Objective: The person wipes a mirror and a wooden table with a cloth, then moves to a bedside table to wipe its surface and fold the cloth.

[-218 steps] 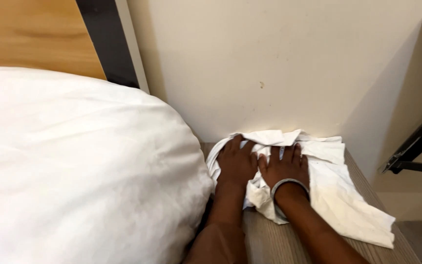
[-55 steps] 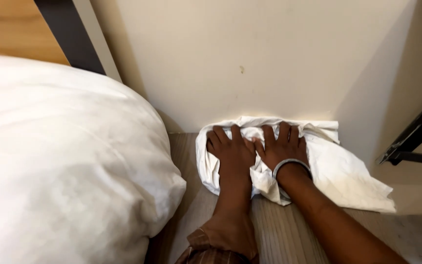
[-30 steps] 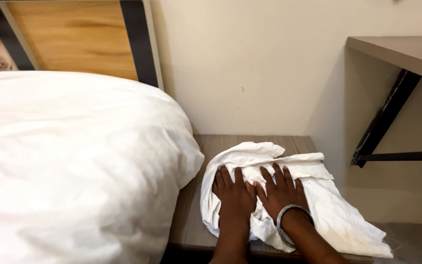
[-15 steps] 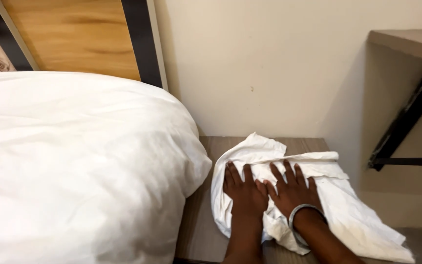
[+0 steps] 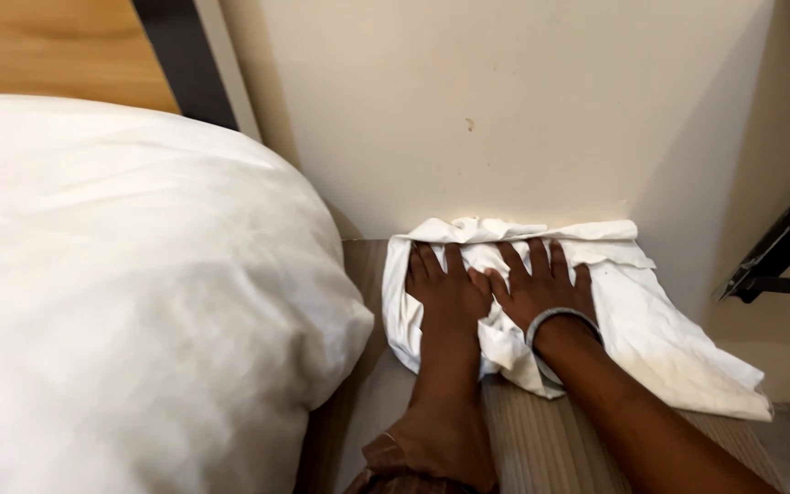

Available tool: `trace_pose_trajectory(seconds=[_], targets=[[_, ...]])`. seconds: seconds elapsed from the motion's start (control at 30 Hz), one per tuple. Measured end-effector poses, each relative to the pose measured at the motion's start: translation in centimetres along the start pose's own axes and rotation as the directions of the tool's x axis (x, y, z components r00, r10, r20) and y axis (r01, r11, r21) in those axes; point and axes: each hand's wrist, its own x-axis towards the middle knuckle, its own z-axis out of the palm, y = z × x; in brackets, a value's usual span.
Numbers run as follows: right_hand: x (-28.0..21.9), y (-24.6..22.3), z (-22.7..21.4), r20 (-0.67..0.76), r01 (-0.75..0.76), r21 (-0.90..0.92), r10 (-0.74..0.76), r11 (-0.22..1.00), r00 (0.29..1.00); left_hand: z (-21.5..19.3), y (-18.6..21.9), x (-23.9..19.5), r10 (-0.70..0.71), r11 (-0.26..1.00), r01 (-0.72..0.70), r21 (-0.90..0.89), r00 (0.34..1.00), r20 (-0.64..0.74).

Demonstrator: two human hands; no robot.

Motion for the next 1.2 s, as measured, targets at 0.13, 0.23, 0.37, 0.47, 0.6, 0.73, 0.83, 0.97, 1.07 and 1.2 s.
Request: trace_pose_trajectory(seconds=[0.13,0.23,0.37,0.47,0.6,0.73,0.83,0.97,1.07,1.2], targets=[[1.4,-0.5,-0.6,-0.013,-0.009,0.026,0.010,1.000,1.000,1.4,-0.9,0.6,-0.013,1.000,0.012,0.022,0.998,0.056],[0.3,-0.4,-0.5,-0.013,-0.001,0.039,0.001,0.999,1.000,0.3,-0.5,0.1,-0.024,0.999,0.021,0.029,0.994,0.105],[-0.1,-0.2,-1.0,-0.020,0.034,0.030,-0.033,0.999,0.999,-0.8,0.1,0.3,-0.028,0.999,0.024,0.045,0.995,0.098],[-2.5,-0.4,-2.1,0.018,0.056,0.024,-0.057,0.998,0.998,-3.3,0.8,-0.6,-0.064,0.997,0.056,0.049,0.977,0.203],[-6.1,-0.3,-3.2,0.013,0.075,0.024,-0.075,0.997,0.997,-7.6,2.4,-0.8,-0.116,0.993,0.113,0.026,0.948,0.296],[-10.6,-0.1,-4.4,0.040,0.082,0.020,-0.083,0.996,0.996,-12.2,3.8,-1.7,-0.072,0.997,0.072,0.012,0.946,0.316],[-14.0,0.1,-5.2,0.060,0.086,0.009,-0.087,0.996,0.994,-16.0,5.2,-2.1,-0.057,0.998,0.066,-0.020,0.950,0.308],[-18.5,0.2,-5.9,0.071,0.097,0.011,-0.097,0.995,0.993,-21.4,6.9,-2.5,-0.080,0.992,0.109,-0.056,0.924,0.373],[-21.3,0.0,-6.4,0.049,0.101,0.007,-0.101,0.995,0.994,-25.1,7.5,-2.9,-0.049,0.993,0.085,-0.079,0.924,0.379],[-24.3,-0.2,-6.7,0.028,0.108,-0.005,-0.108,0.994,0.994,-28.8,8.3,-3.2,-0.073,0.980,0.145,-0.133,0.895,0.439]])
